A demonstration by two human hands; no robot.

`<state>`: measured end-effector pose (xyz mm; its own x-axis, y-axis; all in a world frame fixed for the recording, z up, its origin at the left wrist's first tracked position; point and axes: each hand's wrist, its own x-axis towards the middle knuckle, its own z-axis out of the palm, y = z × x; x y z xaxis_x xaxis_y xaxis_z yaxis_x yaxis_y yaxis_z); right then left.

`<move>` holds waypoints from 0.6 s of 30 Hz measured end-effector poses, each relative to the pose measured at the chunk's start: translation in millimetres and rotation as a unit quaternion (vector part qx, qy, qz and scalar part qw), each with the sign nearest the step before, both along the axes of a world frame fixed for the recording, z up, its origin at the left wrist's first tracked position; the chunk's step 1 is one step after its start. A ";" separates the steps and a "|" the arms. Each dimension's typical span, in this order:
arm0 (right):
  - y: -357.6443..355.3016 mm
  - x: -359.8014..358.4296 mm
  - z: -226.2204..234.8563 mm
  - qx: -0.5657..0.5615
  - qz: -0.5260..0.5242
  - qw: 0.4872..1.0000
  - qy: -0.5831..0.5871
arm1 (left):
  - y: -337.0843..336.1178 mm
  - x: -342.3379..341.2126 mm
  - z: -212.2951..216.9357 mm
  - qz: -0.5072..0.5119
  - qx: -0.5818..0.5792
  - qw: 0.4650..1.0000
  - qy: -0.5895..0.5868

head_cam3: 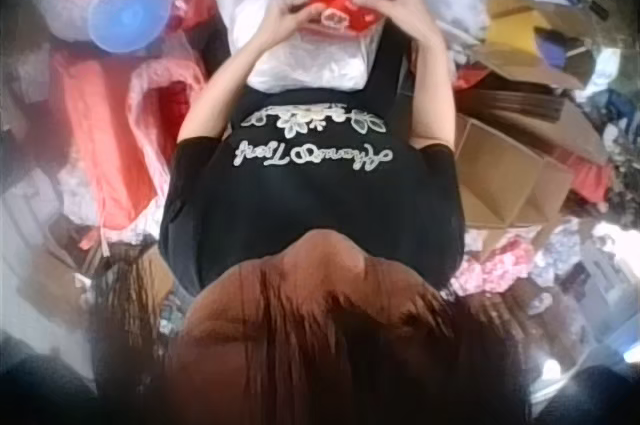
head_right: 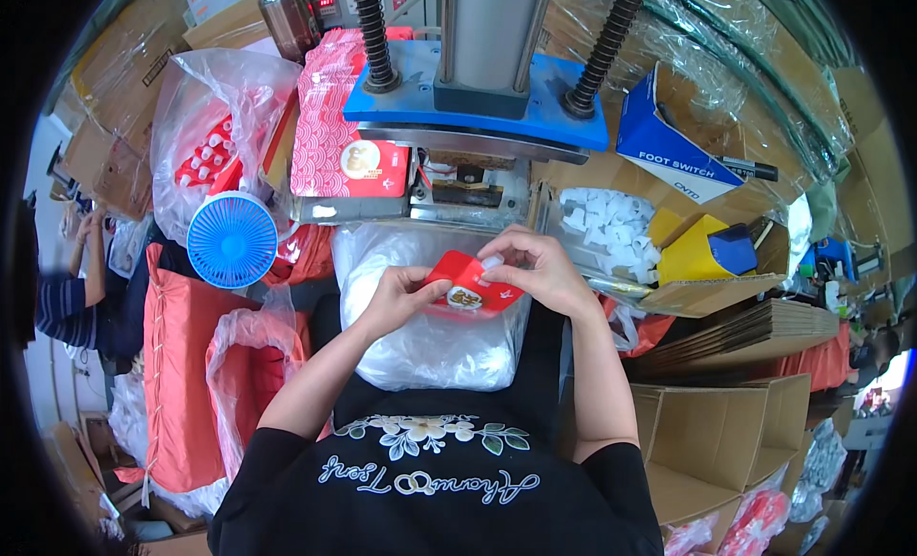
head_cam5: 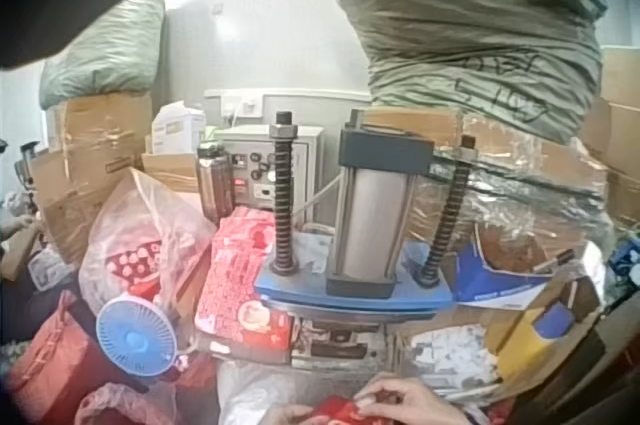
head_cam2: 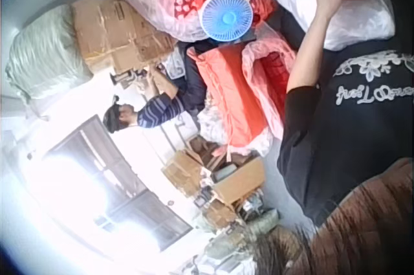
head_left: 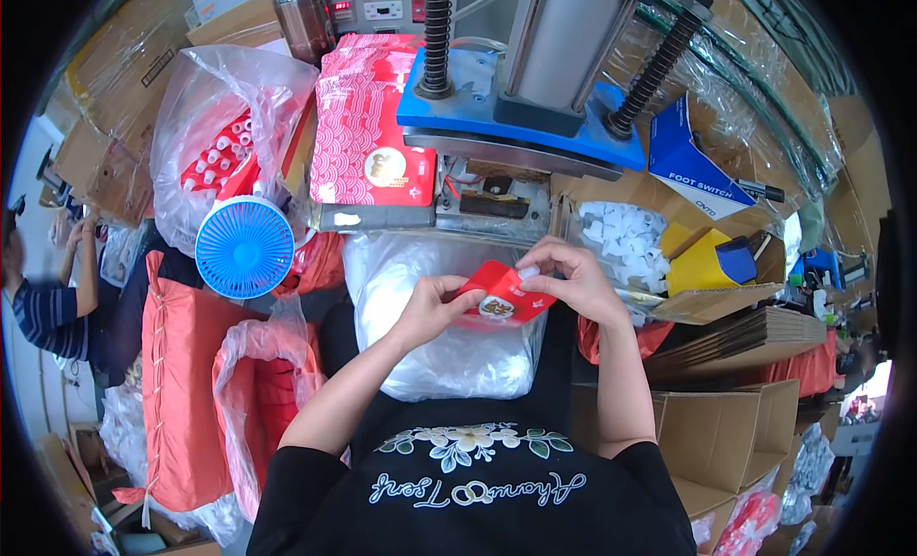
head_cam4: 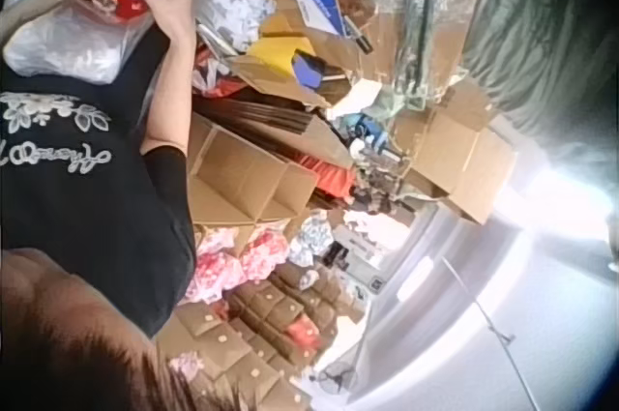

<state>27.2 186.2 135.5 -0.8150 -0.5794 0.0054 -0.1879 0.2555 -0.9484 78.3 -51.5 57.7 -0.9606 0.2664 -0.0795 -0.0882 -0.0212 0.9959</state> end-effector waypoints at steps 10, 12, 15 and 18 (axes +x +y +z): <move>18.5 -20.1 -25.8 -0.074 -0.241 0.964 0.090 | 22.6 -53.6 22.9 0.187 0.193 0.949 -0.166; 25.1 -23.2 -30.7 -0.072 -0.253 0.956 0.129 | 23.7 -62.3 28.9 0.189 0.205 0.940 -0.197; 32.0 -24.4 -34.9 -0.028 -0.275 0.943 0.186 | 22.7 -69.0 28.7 0.180 0.226 0.933 -0.213; 33.5 -25.3 -43.5 0.013 -0.299 0.933 0.203 | 23.0 -64.5 36.3 0.203 0.235 0.925 -0.217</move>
<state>1.9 219.8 92.0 -0.9264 -0.0267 0.3755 -0.3464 0.4507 -0.8227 13.8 -28.5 94.0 -0.8934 -0.0065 -0.4492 -0.3683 -0.5621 0.7405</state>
